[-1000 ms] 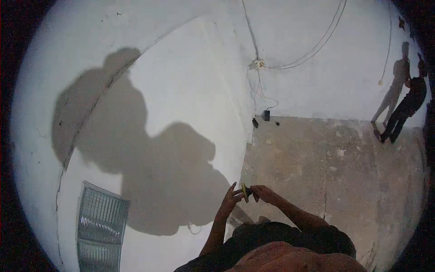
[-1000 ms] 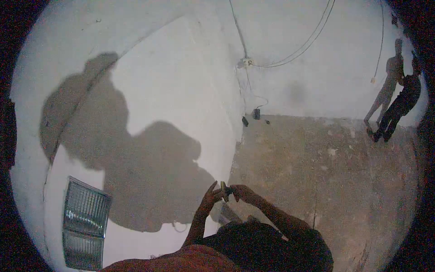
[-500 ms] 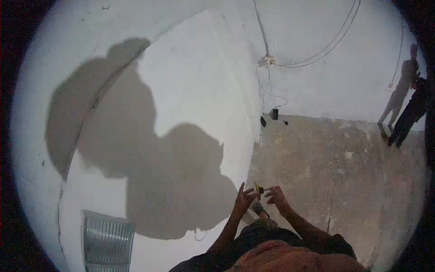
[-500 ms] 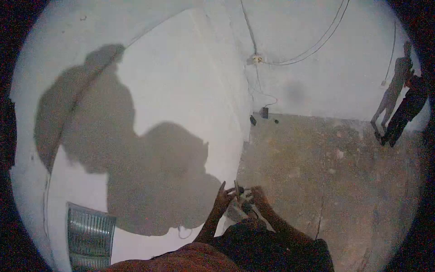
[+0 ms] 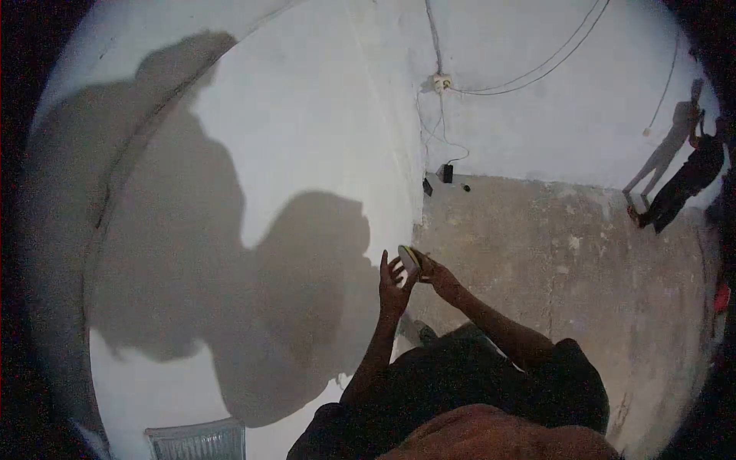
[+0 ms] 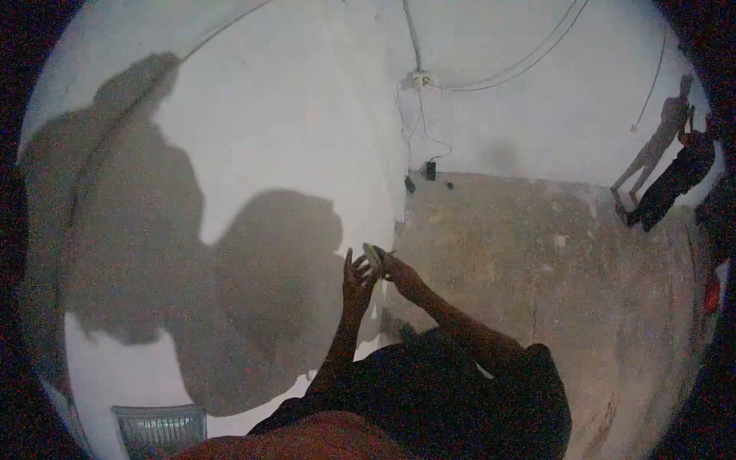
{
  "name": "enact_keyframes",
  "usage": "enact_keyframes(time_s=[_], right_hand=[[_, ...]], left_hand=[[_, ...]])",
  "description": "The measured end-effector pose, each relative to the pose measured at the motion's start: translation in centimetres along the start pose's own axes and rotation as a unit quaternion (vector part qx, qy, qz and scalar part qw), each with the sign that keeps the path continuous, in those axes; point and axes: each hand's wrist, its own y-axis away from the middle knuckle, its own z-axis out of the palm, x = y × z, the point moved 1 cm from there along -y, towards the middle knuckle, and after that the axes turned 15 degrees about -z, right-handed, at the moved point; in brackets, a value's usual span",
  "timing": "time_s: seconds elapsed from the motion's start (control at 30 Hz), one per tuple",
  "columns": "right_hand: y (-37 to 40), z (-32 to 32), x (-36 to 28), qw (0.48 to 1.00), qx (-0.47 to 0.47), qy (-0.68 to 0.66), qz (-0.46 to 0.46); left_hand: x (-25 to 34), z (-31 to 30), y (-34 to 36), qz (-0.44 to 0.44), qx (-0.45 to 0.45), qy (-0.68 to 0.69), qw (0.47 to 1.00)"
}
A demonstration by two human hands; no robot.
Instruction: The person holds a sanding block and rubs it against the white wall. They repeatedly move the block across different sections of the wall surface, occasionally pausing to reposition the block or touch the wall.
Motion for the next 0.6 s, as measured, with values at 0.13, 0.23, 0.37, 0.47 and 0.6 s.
enact_keyframes(time_s=[0.13,0.23,0.37,0.47,0.6], right_hand=[[-0.4,0.5,-0.8,0.992,0.041,-0.114,-0.017],[-3.2,0.6,-1.4,0.987,0.059,-0.147,0.0],[-9.4,0.3,-4.1,0.989,0.061,-0.133,-0.03],[-13.9,1.2,-4.7,0.995,0.028,-0.067,-0.064],[-20.7,3.7,-1.4,0.987,0.015,-0.028,-0.157]], left_hand=[[6.1,-0.6,4.2,0.189,0.125,-0.222,0.948],[9.1,-1.3,5.8,0.221,0.223,-0.369,0.875],[11.5,-1.6,5.4,0.2,0.288,-0.443,0.825],[12.5,-1.9,5.2,0.206,0.307,-0.435,0.821],[14.6,-2.4,2.9,0.187,0.322,-0.456,0.808]])
